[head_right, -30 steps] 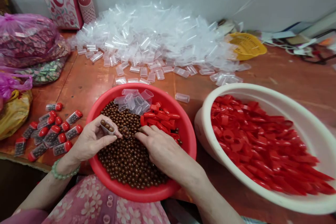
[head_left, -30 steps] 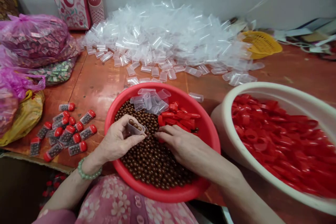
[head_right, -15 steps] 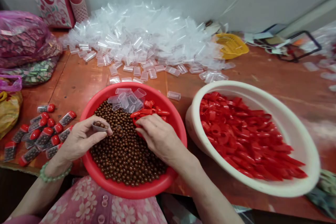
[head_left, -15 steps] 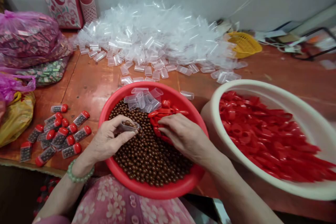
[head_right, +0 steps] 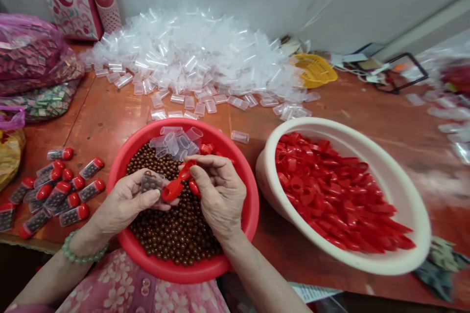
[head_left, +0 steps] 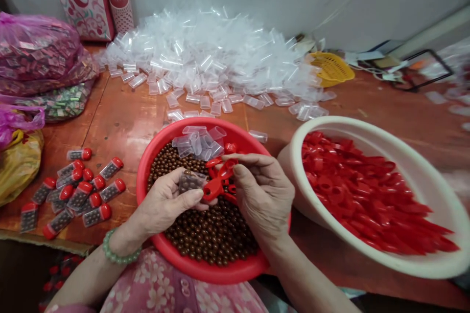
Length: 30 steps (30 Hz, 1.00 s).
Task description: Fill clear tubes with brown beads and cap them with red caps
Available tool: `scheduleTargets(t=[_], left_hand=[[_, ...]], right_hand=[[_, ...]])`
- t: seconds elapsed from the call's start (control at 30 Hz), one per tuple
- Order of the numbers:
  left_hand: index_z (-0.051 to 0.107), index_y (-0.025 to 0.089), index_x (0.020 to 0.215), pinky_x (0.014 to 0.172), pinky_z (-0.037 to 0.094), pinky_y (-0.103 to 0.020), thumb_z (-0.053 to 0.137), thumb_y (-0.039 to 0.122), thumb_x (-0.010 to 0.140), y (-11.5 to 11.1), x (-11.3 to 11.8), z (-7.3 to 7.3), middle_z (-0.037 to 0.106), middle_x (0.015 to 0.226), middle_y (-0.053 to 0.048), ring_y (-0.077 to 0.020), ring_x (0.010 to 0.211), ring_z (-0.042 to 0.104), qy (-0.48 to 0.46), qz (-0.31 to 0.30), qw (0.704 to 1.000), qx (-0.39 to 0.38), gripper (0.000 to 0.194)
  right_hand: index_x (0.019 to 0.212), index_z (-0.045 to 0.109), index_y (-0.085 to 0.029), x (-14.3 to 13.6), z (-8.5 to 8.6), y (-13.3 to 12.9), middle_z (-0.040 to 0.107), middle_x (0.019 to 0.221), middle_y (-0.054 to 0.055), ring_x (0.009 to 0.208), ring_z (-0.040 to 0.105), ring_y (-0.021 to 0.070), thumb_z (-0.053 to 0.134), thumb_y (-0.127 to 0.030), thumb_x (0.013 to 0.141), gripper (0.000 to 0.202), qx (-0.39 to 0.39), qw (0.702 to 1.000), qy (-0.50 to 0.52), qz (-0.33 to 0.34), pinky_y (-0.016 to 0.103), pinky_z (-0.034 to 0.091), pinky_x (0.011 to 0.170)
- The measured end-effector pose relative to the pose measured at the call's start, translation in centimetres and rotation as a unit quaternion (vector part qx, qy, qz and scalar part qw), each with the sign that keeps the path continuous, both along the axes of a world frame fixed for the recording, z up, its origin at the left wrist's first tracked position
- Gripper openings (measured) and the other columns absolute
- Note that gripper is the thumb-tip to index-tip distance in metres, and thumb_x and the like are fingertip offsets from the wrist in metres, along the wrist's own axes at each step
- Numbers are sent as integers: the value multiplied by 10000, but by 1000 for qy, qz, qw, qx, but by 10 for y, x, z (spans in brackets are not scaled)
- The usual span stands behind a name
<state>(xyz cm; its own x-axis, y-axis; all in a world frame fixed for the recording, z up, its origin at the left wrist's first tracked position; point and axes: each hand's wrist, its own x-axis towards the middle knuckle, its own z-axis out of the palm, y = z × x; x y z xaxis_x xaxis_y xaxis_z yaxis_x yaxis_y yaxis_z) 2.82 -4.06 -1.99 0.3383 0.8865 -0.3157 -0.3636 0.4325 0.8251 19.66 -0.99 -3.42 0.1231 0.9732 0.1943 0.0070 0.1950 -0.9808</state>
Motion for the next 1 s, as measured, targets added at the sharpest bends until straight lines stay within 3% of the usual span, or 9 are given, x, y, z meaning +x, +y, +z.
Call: scheduleTargets(t=[0.1,0.27,0.43,0.53,0.63,0.77,0.93,1.0], left_hand=[[617,144,919,810,480,-280,767,375,733,2,1,-2,645,885,-30,-131,798,594,27,46,998,24,333],[621,137,908,805,453,-264,760,345,731,5,0,0,630,874,-28,-129,804,567,55,49,997,31,306],[597,151,891,804,453,-268,770,348,710,10,3,1,627,867,-16,-133,802,566,65,64,995,29,318],[588,155,884,777,453,-262,776,367,703,12,4,-2,622,849,-13,-131,783,560,61,69,995,25,336],[596,158,899,764,445,-252,758,378,730,11,4,-7,618,851,-11,-128,786,549,50,72,996,19,321],[600,170,942,780,450,-245,740,389,754,9,1,-14,617,906,-13,-117,806,552,-34,83,995,-33,320],[603,166,969,790,448,-218,742,364,766,11,-2,-16,599,909,-9,-105,832,541,-39,94,995,-17,316],[604,159,971,790,447,-211,730,362,782,12,-3,-16,597,915,-12,-102,841,540,-21,87,996,0,305]], right_hand=[[904,657,-231,1,4,-6,743,900,35,820,713,173,699,-194,815,105,57,997,-57,-12,311,598,745],[959,684,-256,3,4,-14,745,929,31,873,709,190,715,-136,794,206,109,989,-97,8,340,599,779],[1035,684,-260,4,4,-10,752,939,44,880,714,219,720,-164,796,260,99,982,-134,89,396,600,812],[1055,684,-272,5,9,-5,736,931,48,852,711,202,681,-107,810,295,140,966,-155,153,356,613,751],[1081,683,-274,6,14,-1,712,929,58,811,702,172,630,-60,829,335,195,933,-213,216,289,608,674],[1118,667,-237,10,15,4,700,1014,96,897,695,178,602,-101,865,295,247,871,-317,282,286,608,730],[1199,614,-169,13,10,7,684,1132,173,1024,673,219,489,-20,880,373,306,802,-410,310,348,605,812],[1205,608,-174,13,11,8,690,1127,171,1014,677,227,460,-23,890,380,310,789,-429,313,363,608,801]])
